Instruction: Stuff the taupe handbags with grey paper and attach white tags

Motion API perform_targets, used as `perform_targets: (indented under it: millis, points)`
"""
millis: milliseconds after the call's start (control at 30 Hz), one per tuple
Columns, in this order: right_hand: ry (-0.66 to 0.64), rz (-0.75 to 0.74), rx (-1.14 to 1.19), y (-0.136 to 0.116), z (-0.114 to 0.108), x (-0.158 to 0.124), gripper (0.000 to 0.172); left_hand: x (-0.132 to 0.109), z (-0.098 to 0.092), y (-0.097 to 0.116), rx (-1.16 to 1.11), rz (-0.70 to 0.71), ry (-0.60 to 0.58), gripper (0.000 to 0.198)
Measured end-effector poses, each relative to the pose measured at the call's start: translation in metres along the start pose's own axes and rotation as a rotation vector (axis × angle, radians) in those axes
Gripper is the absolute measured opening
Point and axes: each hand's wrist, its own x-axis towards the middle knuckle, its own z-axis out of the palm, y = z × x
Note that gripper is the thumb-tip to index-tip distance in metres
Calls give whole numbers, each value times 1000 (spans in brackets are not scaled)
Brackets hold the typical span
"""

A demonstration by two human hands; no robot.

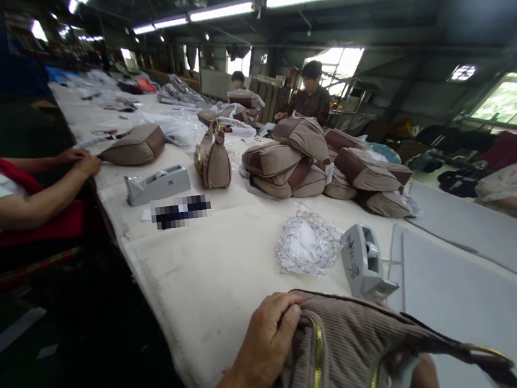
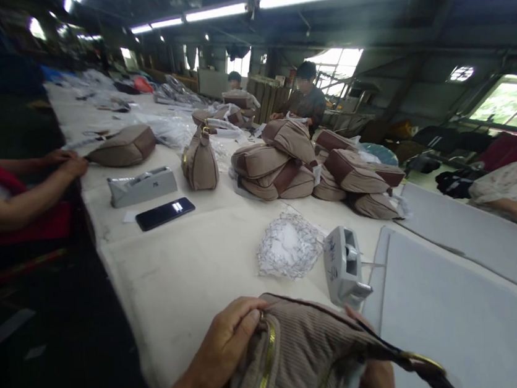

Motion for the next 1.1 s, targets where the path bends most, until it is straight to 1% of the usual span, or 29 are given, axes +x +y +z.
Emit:
perform_targets:
  millis: [67, 100, 133, 200, 233, 300, 367, 433, 500, 567, 667, 833, 900, 1000, 1100]
  points:
    - [134, 38, -48, 16, 7, 39, 41, 3, 0, -7, -37, -66, 29, 34]
    - [159, 41, -63, 23, 15, 62, 43, 5, 1, -9, -32, -83, 25, 34]
    - [139, 37, -66, 28, 25, 86, 43, 7, 2, -11, -9, -83, 11, 33]
    - [33, 26, -66, 34, 52, 128, 38, 9, 5, -13, 80, -59, -4, 29]
    - [-40, 26, -67, 35, 67, 144, 33, 10, 7, -14, 134, -55, -2, 29]
    - [-190, 38, -81, 34, 97, 163, 24, 8, 9, -15, 212, -90, 31, 28]
    - [-313, 53, -107, 32, 120, 166, 19, 5, 12, -18, 212, -154, 79, 26]
    - [-390, 63, -136, 32, 133, 161, 17, 2, 15, -24, 151, -195, 136, 25]
    - [-428, 75, -162, 34, 138, 154, 15, -1, 18, -31, 61, -201, 198, 26]
    - [-434, 96, -181, 37, 137, 151, 16, -2, 21, -36, -33, -195, 268, 27]
    - [-387, 158, -190, 43, 136, 152, 17, -1, 24, -40, -151, -225, 344, 25]
    - [-244, 362, -175, 52, 145, 161, 31, 1, 27, -40, -353, -301, 353, 21]
    - [-221, 433, -136, 53, 149, 164, 30, 2, 28, -40, -380, -307, 375, 18]
    - [-181, 485, -24, 53, 149, 167, 23, 2, 29, -38, -401, -316, 430, 19]
    - [-85, 491, 133, 50, 141, 165, 22, 1, 29, -36, -401, -341, 411, 18]
